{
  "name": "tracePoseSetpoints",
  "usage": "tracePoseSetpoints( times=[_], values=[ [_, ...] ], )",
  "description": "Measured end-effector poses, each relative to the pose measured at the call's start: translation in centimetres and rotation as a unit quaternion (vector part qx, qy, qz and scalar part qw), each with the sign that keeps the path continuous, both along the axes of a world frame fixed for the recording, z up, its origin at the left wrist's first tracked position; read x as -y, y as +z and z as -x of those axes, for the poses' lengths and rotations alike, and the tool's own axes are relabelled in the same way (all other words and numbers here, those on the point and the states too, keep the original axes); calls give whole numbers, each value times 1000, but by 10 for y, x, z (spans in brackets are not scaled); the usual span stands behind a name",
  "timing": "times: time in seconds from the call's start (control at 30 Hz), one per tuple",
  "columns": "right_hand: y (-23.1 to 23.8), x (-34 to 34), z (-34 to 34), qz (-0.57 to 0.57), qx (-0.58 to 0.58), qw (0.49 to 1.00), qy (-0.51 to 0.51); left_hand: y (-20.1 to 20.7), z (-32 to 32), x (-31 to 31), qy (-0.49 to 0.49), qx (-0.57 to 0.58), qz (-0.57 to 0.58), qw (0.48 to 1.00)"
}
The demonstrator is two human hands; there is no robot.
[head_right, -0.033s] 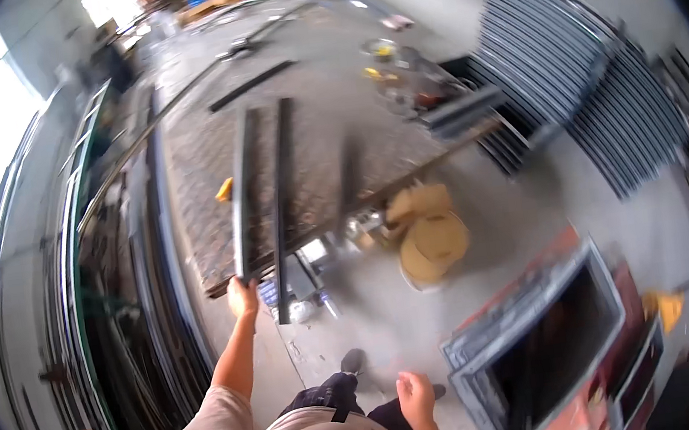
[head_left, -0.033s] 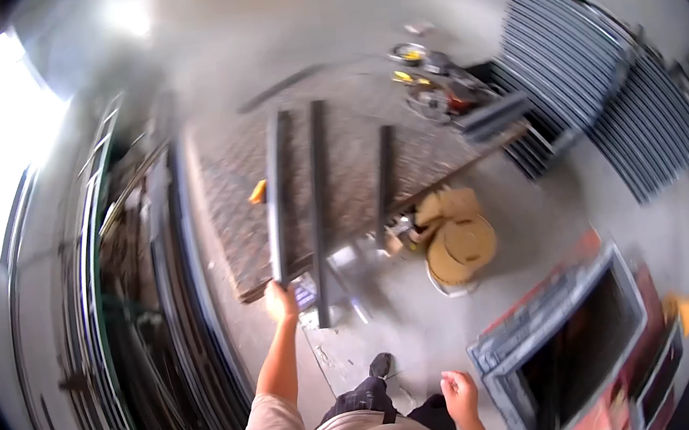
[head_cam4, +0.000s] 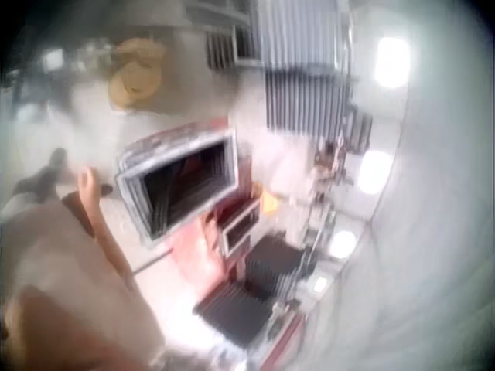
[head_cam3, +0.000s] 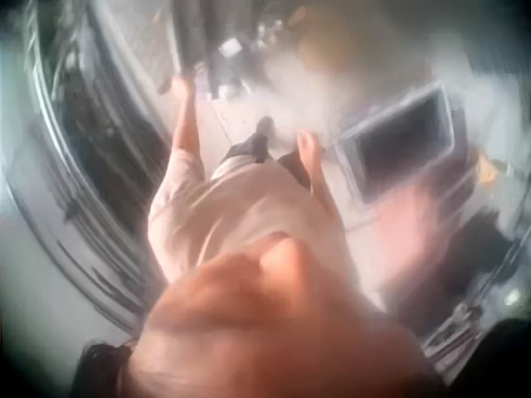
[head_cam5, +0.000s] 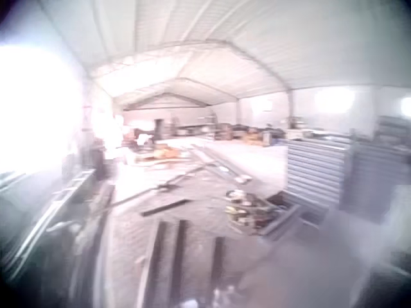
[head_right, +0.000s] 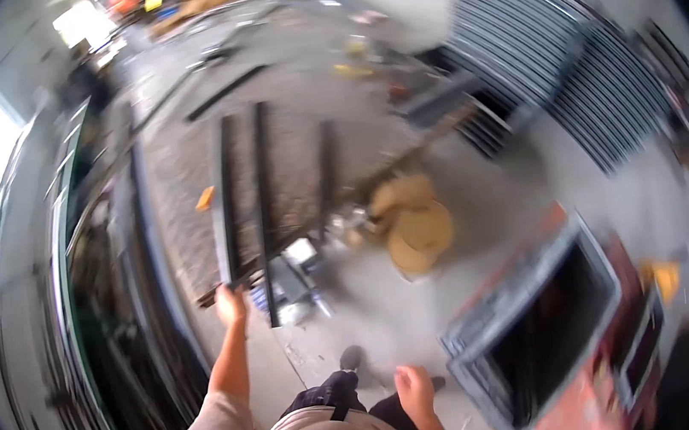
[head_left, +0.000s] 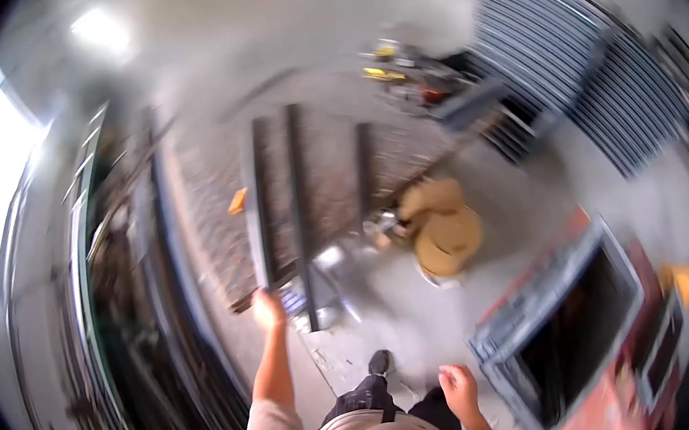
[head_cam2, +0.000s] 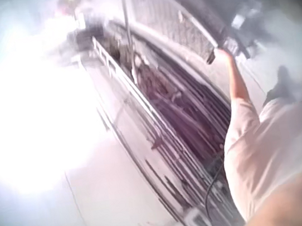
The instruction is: The person carries metal bars, inserts them into stacked window frames, moves a window frame onto another stack, and fits additional metal bars into the frames by hand.
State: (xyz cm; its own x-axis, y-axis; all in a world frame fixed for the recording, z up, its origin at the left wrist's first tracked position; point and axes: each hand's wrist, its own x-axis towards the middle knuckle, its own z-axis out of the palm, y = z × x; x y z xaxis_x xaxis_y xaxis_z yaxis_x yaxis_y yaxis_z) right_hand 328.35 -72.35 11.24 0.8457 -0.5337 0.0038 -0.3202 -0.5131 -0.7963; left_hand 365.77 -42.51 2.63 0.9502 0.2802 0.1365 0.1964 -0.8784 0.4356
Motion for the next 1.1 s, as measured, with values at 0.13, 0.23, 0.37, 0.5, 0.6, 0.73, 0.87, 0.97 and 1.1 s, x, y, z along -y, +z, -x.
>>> tracePoseSetpoints(
  times=[0.13,0.23,0.37,0.5,0.6,0.73,0.87,0.97,1.1],
  values=[
    [-2,-14,6,70,25,997,-34,-19,-28,-73,0,-44,-84,996],
    [8,-13,20,-19,-20,997,-67,-1,-43,-70,67,-97,-111,987],
    [-8,-1,74,-48,-32,992,-116,48,-22,9,-59,142,-180,971],
    [-11,3,136,-37,-26,989,-141,117,58,119,-228,295,-96,923],
    [-16,21,194,7,3,985,-171,112,140,203,-336,257,-17,906],
    [-51,48,296,12,-127,977,-170,44,237,275,-453,60,67,887],
    [-97,86,403,-114,-154,913,-361,6,334,332,-564,-65,68,821],
    [-125,132,469,-119,-164,874,-441,-21,371,369,-587,-140,66,794],
    [-170,207,523,-112,-185,829,-515,-66,376,429,-581,-195,49,789]
  ],
)
